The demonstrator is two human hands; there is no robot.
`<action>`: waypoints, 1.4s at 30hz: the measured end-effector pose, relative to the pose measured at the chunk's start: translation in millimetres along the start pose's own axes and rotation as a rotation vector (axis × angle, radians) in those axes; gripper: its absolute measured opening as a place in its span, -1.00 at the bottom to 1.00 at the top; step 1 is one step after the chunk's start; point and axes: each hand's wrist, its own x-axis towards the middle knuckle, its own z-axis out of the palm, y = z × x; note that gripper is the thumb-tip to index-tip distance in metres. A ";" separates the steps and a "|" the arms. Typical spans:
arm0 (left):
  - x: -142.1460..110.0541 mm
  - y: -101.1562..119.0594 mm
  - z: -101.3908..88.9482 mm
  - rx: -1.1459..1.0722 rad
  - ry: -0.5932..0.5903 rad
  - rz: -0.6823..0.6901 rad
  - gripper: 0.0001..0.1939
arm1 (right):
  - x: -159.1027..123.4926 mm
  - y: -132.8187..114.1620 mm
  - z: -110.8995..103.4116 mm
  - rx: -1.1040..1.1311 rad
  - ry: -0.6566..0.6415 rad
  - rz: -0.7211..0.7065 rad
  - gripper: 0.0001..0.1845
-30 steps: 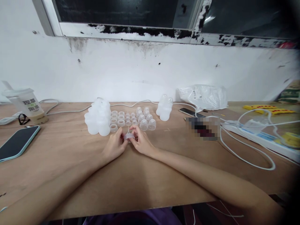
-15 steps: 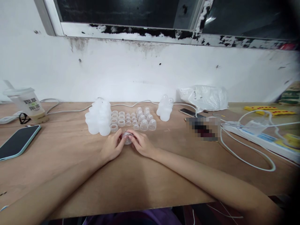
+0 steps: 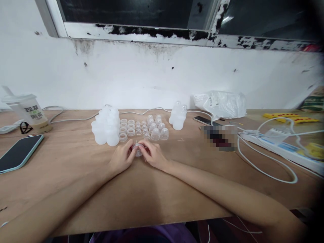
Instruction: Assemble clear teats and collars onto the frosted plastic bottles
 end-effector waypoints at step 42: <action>-3.1 3.8 -4.0 0.180 -0.146 0.029 -0.94 | -3.4 1.4 -0.7 -0.141 -0.105 -0.033 -0.88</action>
